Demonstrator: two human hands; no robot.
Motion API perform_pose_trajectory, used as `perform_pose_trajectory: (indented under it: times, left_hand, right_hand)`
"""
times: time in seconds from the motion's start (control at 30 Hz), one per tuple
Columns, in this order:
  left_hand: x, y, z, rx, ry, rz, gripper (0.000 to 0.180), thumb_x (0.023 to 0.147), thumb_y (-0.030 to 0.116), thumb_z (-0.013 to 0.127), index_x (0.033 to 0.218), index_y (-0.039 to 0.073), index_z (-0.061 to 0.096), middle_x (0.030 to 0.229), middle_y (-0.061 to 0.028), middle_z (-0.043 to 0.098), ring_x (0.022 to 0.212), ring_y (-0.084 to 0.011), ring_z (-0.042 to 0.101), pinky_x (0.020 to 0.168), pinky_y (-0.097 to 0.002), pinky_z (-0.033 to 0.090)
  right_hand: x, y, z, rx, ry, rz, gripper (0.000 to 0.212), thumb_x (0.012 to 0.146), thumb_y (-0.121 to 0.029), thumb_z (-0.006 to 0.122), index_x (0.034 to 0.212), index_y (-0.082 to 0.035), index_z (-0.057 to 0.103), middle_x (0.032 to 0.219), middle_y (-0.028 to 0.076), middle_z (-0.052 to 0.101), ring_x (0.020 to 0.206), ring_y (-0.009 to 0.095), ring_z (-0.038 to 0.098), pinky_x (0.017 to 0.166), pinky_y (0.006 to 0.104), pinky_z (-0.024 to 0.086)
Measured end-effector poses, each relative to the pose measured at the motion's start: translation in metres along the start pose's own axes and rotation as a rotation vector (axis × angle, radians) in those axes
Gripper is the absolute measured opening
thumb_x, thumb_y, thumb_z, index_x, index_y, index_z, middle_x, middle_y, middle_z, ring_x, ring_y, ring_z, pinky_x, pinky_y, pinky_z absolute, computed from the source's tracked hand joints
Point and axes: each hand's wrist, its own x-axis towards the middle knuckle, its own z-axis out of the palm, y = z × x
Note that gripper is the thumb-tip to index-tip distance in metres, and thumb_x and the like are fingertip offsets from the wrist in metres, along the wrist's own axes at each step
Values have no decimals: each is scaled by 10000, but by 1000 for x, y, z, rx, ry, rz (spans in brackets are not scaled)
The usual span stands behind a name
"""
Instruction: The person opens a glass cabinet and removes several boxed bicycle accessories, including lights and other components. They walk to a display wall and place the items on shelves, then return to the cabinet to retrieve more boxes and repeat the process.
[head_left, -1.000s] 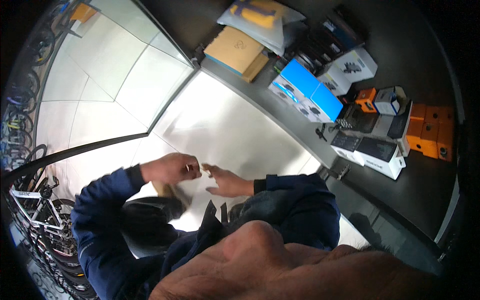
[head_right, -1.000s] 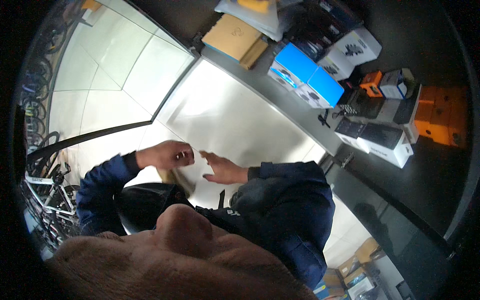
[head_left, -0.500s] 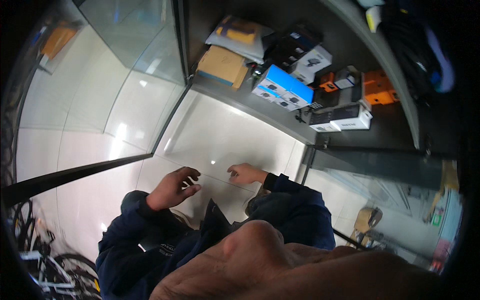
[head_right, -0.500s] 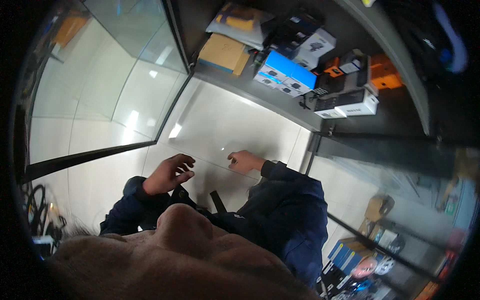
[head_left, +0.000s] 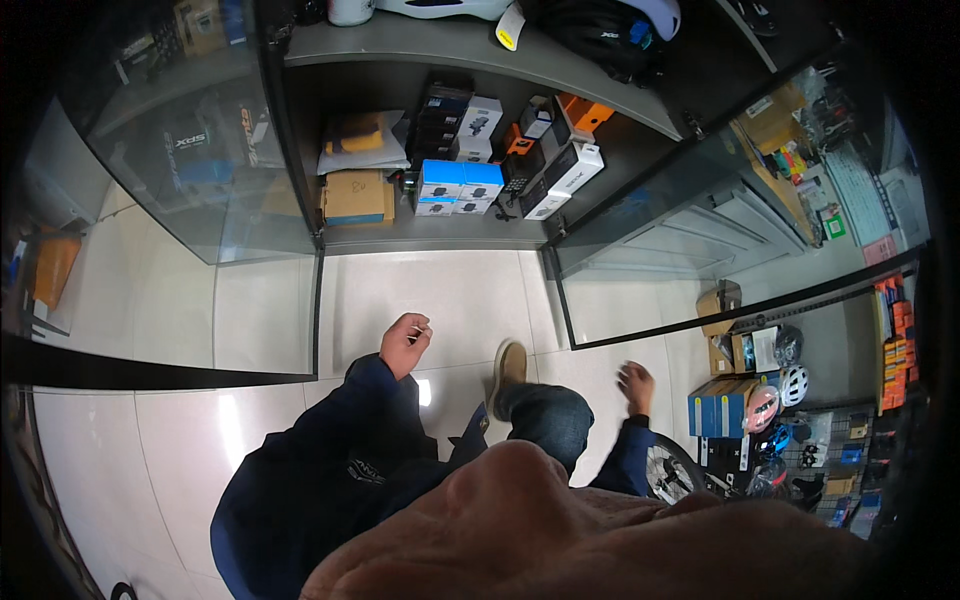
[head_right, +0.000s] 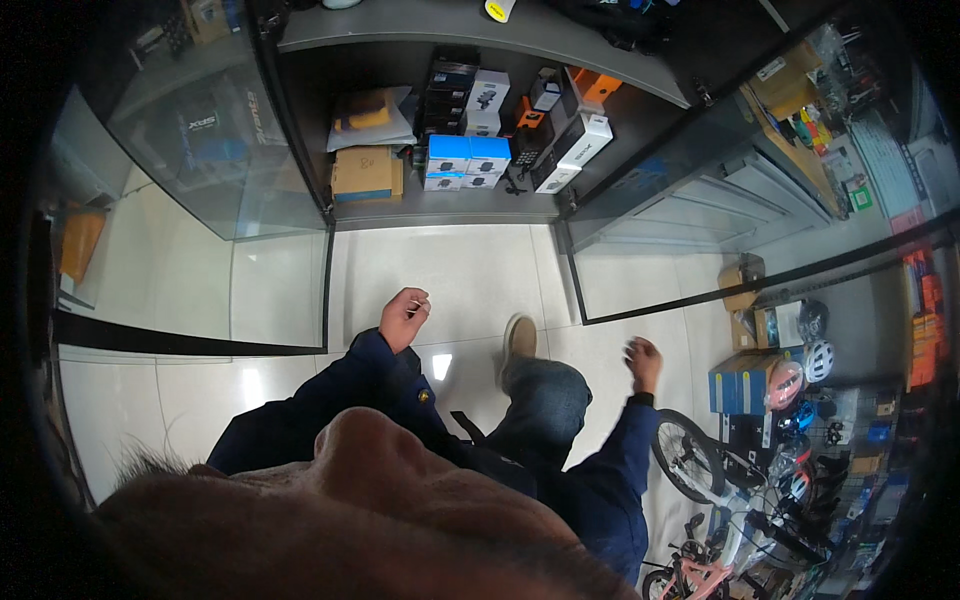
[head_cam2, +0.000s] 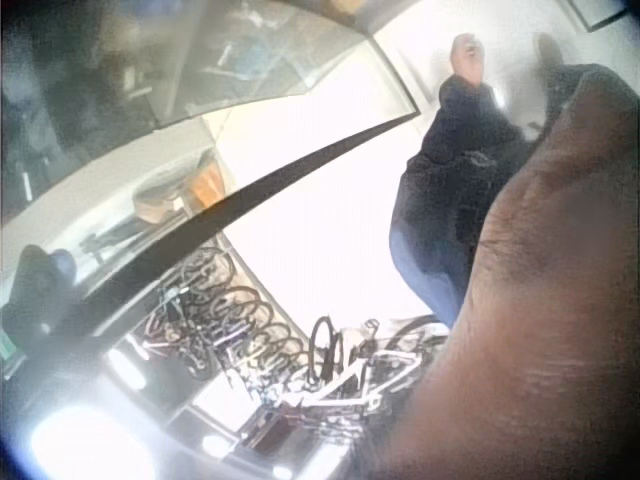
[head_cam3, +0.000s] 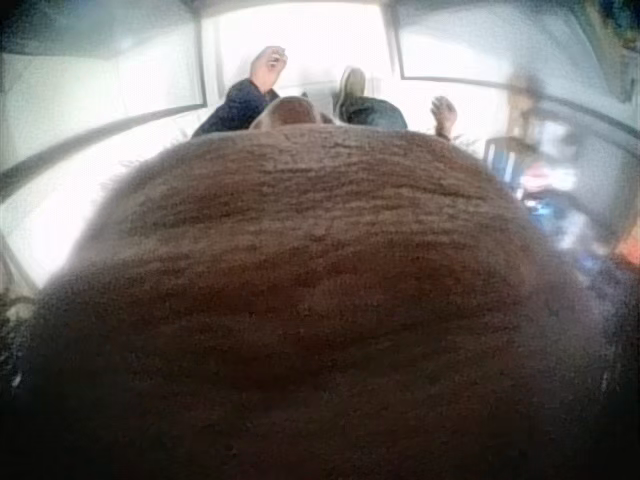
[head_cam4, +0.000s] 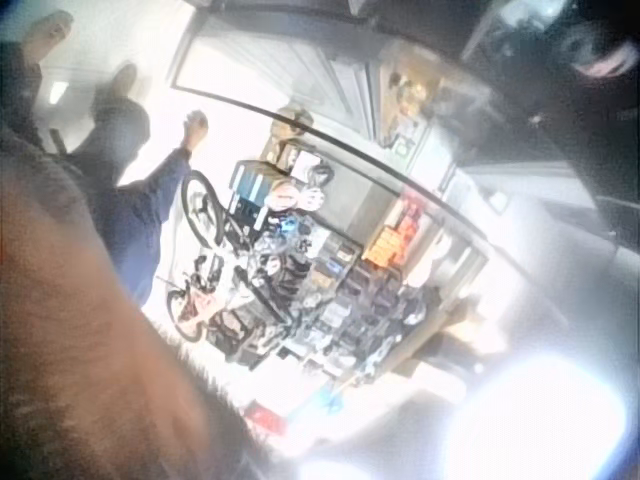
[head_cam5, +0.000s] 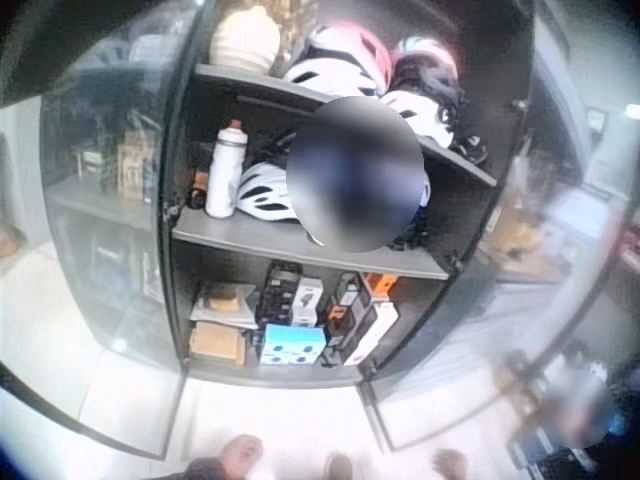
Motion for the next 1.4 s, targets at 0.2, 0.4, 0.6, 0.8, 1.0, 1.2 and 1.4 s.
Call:
perform_pose_trajectory:
  times: [0.2,0.4,0.6,0.8,1.0,1.2,1.4]
  left_hand:
    - [-10,11,-5,-25,43,35,201,1004,78,687,1183,4,633,982,-66,701,841,-132,694,757,-299,568]
    - [-64,23,-51,-194,155,-20,166,1057,130,646,1178,18,629,979,-46,678,856,-121,658,778,-279,551]
    - [-147,64,-133,-202,474,-47,197,1086,211,623,1116,16,638,923,-52,664,797,-113,614,736,-282,540]
    - [-171,144,-188,11,778,188,177,1114,147,527,1001,27,591,832,-48,591,750,-119,544,725,-276,482]
    - [-146,235,-212,260,997,345,331,1136,226,501,1360,-9,564,1195,-101,655,1039,-168,617,874,-326,519]
    - [-116,301,-225,146,845,472,491,1167,289,396,1522,-43,465,1436,-188,593,1256,-263,612,1110,-411,487]
    - [-101,340,-244,132,855,616,464,1166,270,396,1483,-53,501,1486,-201,576,1229,-251,629,1091,-398,499]
  right_hand:
    - [5,-166,-122,0,422,-469,376,1089,-318,594,1287,-7,666,1186,123,707,1021,209,700,761,337,592]
    - [-1,-332,-61,182,442,-919,709,1144,-532,358,1515,61,477,1490,236,565,1314,317,593,1076,407,495]
    - [12,-356,-27,452,330,-868,726,1150,-530,293,1538,69,426,1514,280,547,1365,423,563,1154,525,429]
    - [21,-349,-42,469,263,-868,772,1138,-573,237,1515,64,457,1471,284,581,1318,438,592,1138,529,439]
    - [-1,-383,-60,445,358,-989,684,1146,-524,318,1445,59,514,1396,250,643,1228,379,657,1014,445,527]
    - [-28,-428,-73,341,502,-1057,535,1151,-419,416,1269,45,657,1109,144,712,987,226,678,881,346,536]
    - [-38,-446,-77,236,706,-1079,409,1127,-364,535,1079,7,704,882,13,652,781,117,565,713,268,451]
